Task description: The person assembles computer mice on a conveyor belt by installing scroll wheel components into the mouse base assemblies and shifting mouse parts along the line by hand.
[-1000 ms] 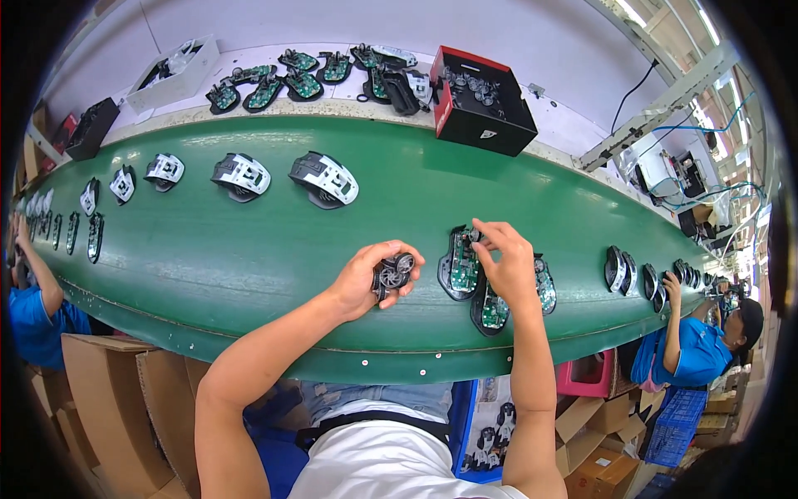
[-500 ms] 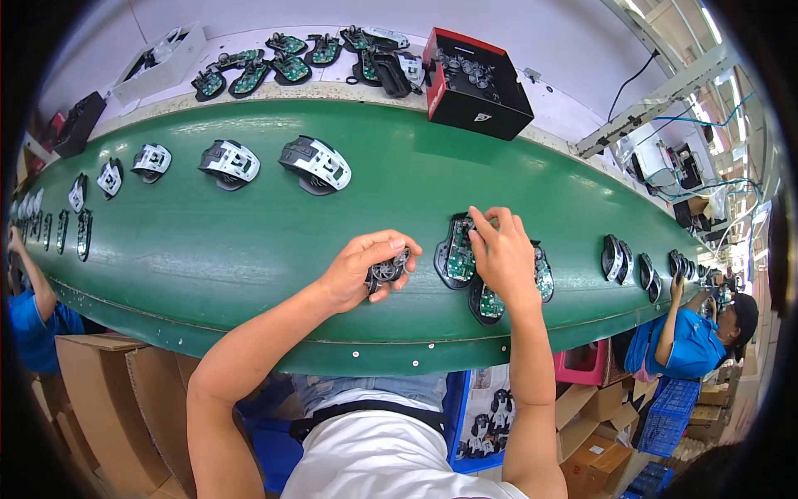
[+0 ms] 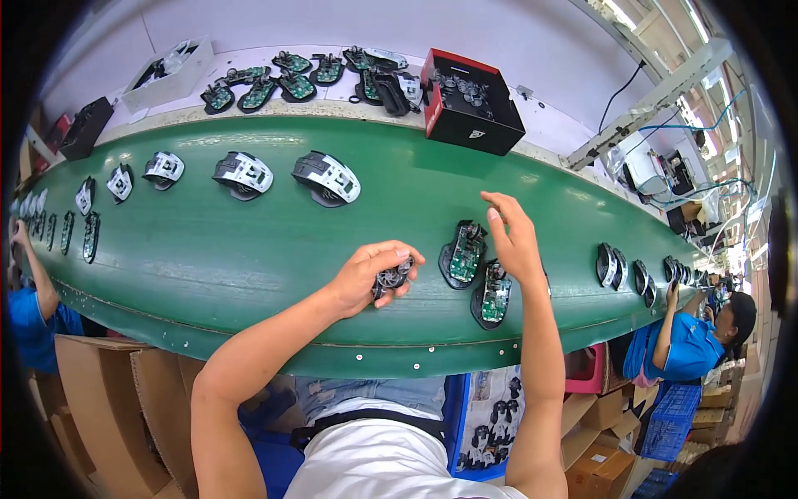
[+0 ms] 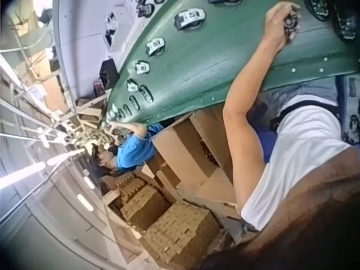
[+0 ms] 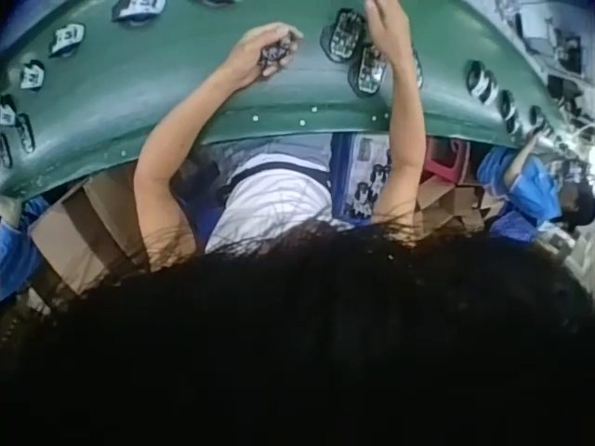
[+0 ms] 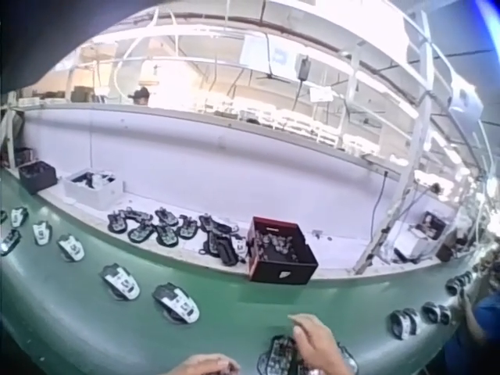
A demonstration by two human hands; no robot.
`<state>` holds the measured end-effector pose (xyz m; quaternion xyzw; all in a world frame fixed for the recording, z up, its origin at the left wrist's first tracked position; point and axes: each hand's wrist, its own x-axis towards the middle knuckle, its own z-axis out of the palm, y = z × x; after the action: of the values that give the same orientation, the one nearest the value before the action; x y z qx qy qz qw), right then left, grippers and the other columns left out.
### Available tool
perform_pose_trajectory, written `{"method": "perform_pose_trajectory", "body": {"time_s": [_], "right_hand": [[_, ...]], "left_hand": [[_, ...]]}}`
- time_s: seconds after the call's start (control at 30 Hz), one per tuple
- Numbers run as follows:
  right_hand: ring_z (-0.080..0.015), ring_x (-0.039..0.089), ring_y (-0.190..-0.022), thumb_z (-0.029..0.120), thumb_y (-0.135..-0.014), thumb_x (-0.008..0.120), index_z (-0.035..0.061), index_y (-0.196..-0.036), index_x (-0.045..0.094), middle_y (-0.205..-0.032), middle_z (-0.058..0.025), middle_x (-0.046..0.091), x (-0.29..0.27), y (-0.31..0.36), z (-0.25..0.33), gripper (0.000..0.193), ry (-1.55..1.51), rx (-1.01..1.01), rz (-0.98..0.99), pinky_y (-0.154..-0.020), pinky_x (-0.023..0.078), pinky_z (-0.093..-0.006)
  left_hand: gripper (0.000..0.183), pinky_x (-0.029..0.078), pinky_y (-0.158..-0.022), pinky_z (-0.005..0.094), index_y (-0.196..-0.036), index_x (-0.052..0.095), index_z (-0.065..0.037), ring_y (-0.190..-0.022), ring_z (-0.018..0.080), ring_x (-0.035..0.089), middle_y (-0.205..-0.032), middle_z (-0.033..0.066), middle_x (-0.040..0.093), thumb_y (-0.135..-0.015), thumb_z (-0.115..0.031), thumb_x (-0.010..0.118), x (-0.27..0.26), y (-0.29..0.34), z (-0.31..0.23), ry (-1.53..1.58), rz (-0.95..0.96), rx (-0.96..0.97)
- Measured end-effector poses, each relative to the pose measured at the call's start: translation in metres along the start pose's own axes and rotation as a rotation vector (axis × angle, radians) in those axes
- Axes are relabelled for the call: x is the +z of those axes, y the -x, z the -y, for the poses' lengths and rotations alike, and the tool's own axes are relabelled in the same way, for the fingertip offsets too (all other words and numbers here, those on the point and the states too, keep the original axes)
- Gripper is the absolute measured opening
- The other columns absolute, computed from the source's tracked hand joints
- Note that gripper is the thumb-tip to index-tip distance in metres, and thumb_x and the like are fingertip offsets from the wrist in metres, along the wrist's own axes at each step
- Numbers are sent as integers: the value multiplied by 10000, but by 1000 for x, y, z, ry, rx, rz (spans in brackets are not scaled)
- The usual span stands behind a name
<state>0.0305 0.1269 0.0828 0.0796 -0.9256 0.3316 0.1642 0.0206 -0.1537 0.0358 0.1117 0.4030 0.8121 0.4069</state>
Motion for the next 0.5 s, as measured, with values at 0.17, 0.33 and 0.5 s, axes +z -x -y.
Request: {"method": "perform_pose_trajectory", "body": {"time_s": [0.17, 0.33, 0.5], "right_hand": [[-337, 668, -1003, 158, -914, 634, 38, -1104, 692, -1082, -170, 694, 37, -44, 55, 232, -112, -110, 150, -884, 525, -415], [-413, 547, -1225, 329, -875, 722, 151, -1414, 518, -1390, -219, 526, 123, -84, 102, 603, 71, -263, 246, -1020, 462, -492], [-437, 539, -1191, 331, -890, 696, 263, -1425, 530, -1324, -241, 535, 177, -100, 81, 565, 115, -296, 251, -1018, 459, -508]], "left_hand": [[270, 396, -406, 207, -1051, 672, -30, -622, 73, 584, -844, 51, 639, -1011, -283, 588, 6, 12, 1, -353, -15, 27], [206, 525, -695, 320, -1017, 690, -18, -735, 163, 635, -834, 81, 689, -959, -212, 648, 16, 11, 23, -867, 52, 404], [172, 512, -701, 294, -1005, 694, -6, -770, 135, 648, -918, 93, 721, -938, -161, 662, 29, 5, 27, -977, 106, 505]]}}
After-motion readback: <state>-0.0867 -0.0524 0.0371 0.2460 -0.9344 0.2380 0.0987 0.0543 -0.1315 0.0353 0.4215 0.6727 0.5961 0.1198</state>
